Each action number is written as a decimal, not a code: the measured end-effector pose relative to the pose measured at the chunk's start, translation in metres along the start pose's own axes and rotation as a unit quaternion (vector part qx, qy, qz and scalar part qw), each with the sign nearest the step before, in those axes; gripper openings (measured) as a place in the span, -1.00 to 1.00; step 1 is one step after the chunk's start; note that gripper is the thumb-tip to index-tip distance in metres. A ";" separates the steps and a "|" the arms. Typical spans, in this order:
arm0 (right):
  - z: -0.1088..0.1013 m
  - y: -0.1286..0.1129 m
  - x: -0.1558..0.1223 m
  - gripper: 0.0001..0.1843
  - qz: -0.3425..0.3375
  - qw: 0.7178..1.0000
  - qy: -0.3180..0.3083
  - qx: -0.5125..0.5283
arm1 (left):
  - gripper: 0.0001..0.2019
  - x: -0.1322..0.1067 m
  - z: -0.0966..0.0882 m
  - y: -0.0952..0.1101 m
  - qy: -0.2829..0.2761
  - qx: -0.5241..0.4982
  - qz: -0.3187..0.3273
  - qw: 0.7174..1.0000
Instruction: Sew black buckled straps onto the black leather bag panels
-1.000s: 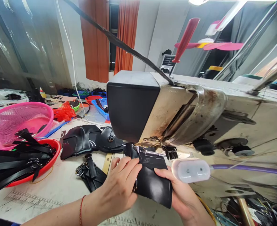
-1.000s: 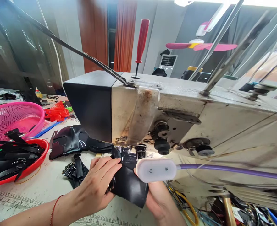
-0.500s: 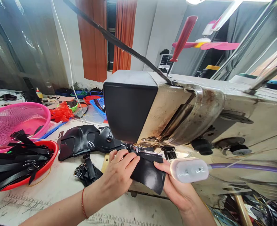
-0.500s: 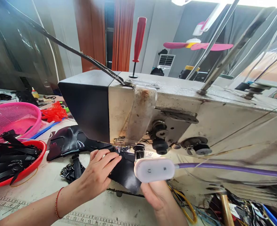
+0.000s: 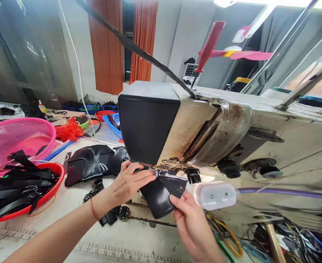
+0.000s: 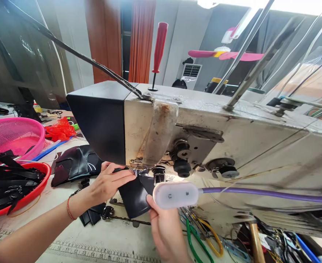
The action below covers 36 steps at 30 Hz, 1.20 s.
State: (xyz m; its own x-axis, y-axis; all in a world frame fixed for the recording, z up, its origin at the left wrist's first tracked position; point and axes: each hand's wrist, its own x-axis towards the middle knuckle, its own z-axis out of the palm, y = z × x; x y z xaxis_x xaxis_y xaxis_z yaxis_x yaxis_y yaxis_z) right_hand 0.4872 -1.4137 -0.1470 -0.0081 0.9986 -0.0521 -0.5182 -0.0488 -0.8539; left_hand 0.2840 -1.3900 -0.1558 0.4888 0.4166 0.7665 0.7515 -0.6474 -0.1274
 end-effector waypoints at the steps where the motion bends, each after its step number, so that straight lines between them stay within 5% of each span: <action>1: 0.002 0.007 -0.003 -0.33 0.012 1.000 0.009 0.002 | -0.64 0.000 -0.002 0.002 0.007 0.003 0.003 1.000; 6: 0.007 0.025 -0.013 -0.33 0.008 1.000 0.010 0.002 | -0.71 -0.001 -0.009 0.036 0.010 0.008 0.032 0.999; 13: -0.007 0.013 -0.002 -0.67 0.173 0.982 -0.074 -0.014 | -0.70 -0.004 -0.005 0.040 0.008 -0.015 0.008 1.000; 21: 0.005 0.022 -0.003 -0.47 0.127 0.984 -0.042 -0.121 | -0.81 -0.001 -0.013 0.037 0.052 -0.013 0.014 0.998; 28: 0.012 0.023 -0.007 -0.47 0.116 0.989 -0.029 -0.089 | -0.87 0.003 -0.022 0.023 0.037 -0.009 0.074 0.997; 36: 0.019 0.023 0.004 -0.49 0.073 0.992 -0.023 -0.096 | -0.94 0.007 -0.010 0.008 0.061 0.003 0.106 0.992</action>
State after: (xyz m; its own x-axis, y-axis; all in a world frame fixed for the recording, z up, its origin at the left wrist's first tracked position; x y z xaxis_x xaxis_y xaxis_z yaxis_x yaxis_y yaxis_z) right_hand 0.4590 -1.4105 -0.1566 -0.1114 0.9804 -0.1622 -0.3363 -0.1908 -0.9222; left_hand 0.2889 -1.3983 -0.1450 0.5800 0.1904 0.7921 0.6398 -0.7083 -0.2982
